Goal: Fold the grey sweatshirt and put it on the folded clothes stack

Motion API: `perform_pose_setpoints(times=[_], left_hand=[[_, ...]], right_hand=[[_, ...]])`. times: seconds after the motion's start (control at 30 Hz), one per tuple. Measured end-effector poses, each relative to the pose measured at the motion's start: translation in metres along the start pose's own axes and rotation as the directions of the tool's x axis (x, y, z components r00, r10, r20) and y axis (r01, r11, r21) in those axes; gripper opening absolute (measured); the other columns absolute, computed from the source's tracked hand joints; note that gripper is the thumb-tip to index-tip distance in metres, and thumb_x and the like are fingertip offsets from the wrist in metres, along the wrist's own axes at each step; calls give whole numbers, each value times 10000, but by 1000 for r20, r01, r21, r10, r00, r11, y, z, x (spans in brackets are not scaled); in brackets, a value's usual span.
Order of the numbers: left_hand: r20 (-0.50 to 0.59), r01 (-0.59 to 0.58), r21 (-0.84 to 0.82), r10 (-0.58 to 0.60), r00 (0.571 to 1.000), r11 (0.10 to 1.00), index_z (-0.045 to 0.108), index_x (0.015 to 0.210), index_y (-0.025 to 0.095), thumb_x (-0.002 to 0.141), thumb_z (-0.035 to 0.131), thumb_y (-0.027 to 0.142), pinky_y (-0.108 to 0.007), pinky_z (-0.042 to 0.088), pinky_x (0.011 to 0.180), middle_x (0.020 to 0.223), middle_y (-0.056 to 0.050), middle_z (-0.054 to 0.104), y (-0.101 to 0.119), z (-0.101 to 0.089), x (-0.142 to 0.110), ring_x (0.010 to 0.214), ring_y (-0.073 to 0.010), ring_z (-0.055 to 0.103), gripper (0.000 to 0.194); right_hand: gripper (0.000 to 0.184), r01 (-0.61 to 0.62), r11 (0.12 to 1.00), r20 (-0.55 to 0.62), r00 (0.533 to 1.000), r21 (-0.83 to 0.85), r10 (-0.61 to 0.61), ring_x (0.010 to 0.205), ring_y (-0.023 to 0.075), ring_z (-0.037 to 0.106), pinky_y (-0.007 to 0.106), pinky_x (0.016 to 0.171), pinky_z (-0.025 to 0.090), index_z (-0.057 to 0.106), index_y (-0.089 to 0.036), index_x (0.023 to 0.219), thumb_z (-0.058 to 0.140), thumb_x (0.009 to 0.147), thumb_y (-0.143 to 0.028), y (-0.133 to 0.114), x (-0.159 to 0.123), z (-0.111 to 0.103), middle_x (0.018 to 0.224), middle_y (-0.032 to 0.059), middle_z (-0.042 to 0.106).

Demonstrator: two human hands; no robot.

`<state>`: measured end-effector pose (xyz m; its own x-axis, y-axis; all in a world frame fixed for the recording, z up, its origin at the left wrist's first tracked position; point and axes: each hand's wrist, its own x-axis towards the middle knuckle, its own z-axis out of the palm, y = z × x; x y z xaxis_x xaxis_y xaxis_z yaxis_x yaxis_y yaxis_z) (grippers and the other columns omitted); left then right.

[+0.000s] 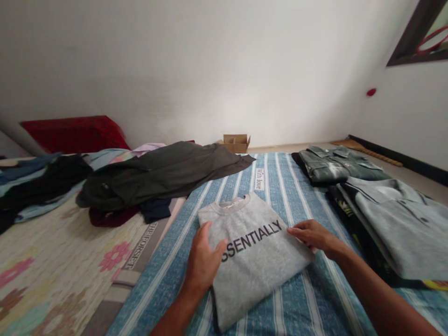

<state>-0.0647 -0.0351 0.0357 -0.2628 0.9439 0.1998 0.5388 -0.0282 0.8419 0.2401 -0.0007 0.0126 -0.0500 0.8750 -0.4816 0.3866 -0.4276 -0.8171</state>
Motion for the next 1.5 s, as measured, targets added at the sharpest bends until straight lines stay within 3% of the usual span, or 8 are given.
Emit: perform_pose_setpoints(times=[0.17, 0.47, 0.77, 0.87, 1.13, 1.2, 1.37, 1.5], left_hand=[[174, 561, -389, -540, 823, 730, 543, 1096, 162, 600, 778, 258, -395, 515, 836, 1254, -171, 569, -11, -37, -25, 1143, -307, 553, 557], [436, 713, -408, -565, 701, 570, 640, 825, 119, 635, 751, 332, -218, 431, 475, 726, -87, 707, -3, -23, 0, 598, -179, 646, 307], [345, 561, -608, -450, 824, 561, 653, 936, 135, 584, 732, 108, -296, 526, 623, 772, -69, 731, -3, -3, -12, 693, -238, 691, 361], [387, 596, -658, -472, 792, 460, 640, 939, 141, 606, 691, 91, -331, 541, 605, 729, -66, 726, 2, 2, -10, 645, -247, 690, 341], [362, 469, -745, -303, 882, 475, 647, 875, 106, 616, 633, 68, -325, 560, 590, 681, -56, 718, 70, -16, 69, 575, -221, 681, 262], [424, 533, -723, -327, 845, 439, 652, 843, 87, 639, 609, 73, -321, 560, 583, 666, -74, 714, 72, -11, 76, 560, -220, 678, 209], [608, 787, -480, -500, 617, 387, 610, 662, 81, 614, 598, 6, -308, 533, 487, 519, -90, 652, 19, 21, 48, 475, -239, 651, 90], [567, 750, -500, -490, 661, 433, 592, 705, 110, 601, 631, -17, -323, 545, 528, 569, -64, 674, -10, 31, 29, 517, -240, 665, 169]], right_hand=[[288, -19, 996, 34, 999, 85, 17, 453, 97, 506, 191, 389, 322, 652, -119, 694, 686, 718, -403, -14, 19, 14, 540, 9, 589], [257, -118, 953, 171, 983, 278, 71, 552, 181, 628, 268, 523, 505, 626, -108, 650, 713, 705, -343, -35, 45, 28, 648, 97, 683], [181, -236, 864, 352, 933, 445, 74, 606, 214, 663, 341, 688, 546, 638, -61, 738, 665, 729, -240, -33, 37, 36, 688, 133, 688], [188, -276, 829, 410, 910, 487, 62, 627, 238, 671, 396, 745, 538, 641, -21, 805, 597, 760, -198, -42, 32, 38, 693, 160, 685], [215, -20, 734, 191, 970, 679, -149, 623, 181, 661, 337, 707, 542, 601, -116, 999, 598, 785, -136, -114, 27, -12, 747, 56, 700], [211, 1, 724, 151, 978, 690, -145, 614, 166, 657, 317, 696, 544, 599, -138, 1003, 605, 793, -156, -117, 24, -23, 752, 38, 699], [148, -220, 769, 240, 967, 601, 90, 558, 228, 657, 395, 654, 552, 621, -66, 885, 536, 770, -101, -61, 15, -5, 627, 98, 671], [121, -287, 763, 255, 953, 579, 165, 576, 226, 665, 371, 672, 554, 631, -57, 810, 537, 761, -116, -18, 13, 13, 612, 114, 669]])
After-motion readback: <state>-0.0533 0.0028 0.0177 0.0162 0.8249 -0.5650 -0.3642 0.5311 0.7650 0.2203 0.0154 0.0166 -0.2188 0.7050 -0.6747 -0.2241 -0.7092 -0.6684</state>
